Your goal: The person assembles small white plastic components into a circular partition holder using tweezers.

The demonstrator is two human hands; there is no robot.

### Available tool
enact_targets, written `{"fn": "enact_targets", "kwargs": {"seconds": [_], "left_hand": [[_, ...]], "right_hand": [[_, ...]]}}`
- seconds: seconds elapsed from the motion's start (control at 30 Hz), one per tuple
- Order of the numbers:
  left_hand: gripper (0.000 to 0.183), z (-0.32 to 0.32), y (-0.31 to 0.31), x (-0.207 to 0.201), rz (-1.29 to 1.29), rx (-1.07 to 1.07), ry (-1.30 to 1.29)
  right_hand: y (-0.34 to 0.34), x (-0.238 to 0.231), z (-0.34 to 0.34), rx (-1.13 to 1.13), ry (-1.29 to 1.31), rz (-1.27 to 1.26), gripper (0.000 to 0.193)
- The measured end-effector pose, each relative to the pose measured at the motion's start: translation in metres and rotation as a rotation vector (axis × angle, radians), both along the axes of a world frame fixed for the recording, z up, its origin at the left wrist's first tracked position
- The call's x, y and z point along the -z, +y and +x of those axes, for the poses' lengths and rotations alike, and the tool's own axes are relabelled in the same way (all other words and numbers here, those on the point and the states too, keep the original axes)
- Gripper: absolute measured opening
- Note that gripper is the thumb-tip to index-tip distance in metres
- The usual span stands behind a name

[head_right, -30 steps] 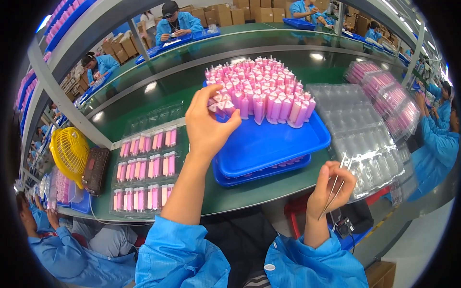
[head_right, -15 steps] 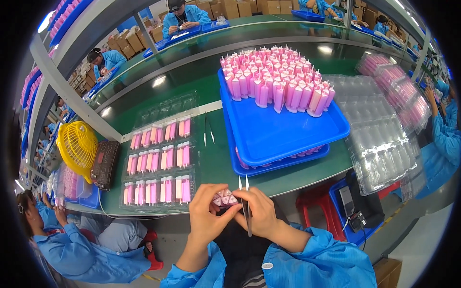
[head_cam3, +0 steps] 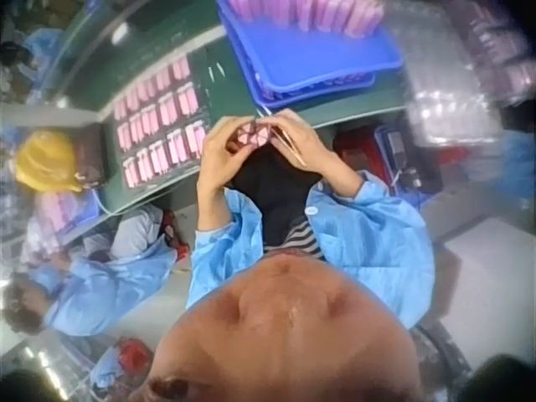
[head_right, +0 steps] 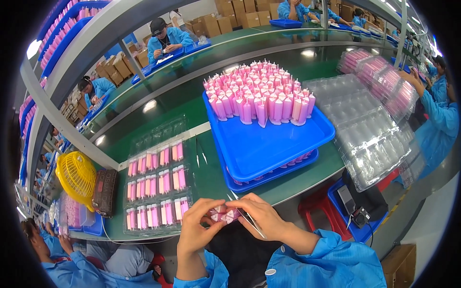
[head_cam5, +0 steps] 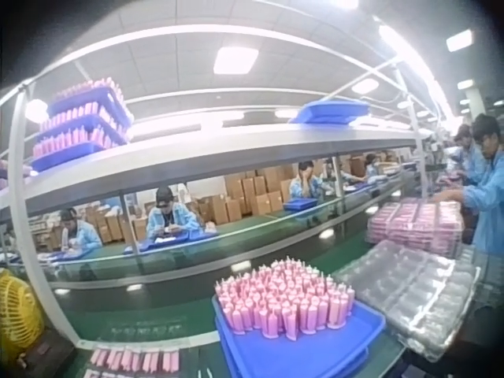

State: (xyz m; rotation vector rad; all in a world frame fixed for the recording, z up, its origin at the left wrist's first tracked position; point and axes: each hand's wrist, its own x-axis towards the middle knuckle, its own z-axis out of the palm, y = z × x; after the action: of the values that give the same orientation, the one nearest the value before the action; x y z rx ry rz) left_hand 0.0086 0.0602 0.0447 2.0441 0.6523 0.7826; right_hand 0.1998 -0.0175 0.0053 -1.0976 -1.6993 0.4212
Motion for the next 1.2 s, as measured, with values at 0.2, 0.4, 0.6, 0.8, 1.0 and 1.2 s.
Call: {"fn": "enact_targets", "kwargs": {"seconds": [0.2,0.4,0.6,0.8,1.0,1.2], "left_hand": [[0.052,0.001,0.001,0.001,-0.016,0.011,0.075],[0.056,0.007,-0.008,0.005,0.006,-0.018,-0.053],[0.044,0.009,-0.005,0.013,0.202,-0.047,-0.014],[0.037,0.005,-0.019,0.012,-0.648,-0.145,-0.494],[0.049,0.012,-0.029,0.015,-0.749,-0.097,-0.661],[0.055,0.0,-0.034,0.03,1.026,-0.546,-0.014]], "right_hand": [[0.003,0.012,-0.011,0.15,-0.045,0.058,0.051],[0.004,0.011,-0.008,0.15,-0.131,0.102,0.048],[0.003,0.016,-0.014,0.222,-0.052,0.104,0.033],[-0.003,0.012,-0.014,0.105,0.142,0.17,0.036],[-0.006,0.019,-0.016,-0.035,0.436,0.132,0.048],[-0.016,0.008,-0.017,-0.085,0.567,0.01,0.047]]}}
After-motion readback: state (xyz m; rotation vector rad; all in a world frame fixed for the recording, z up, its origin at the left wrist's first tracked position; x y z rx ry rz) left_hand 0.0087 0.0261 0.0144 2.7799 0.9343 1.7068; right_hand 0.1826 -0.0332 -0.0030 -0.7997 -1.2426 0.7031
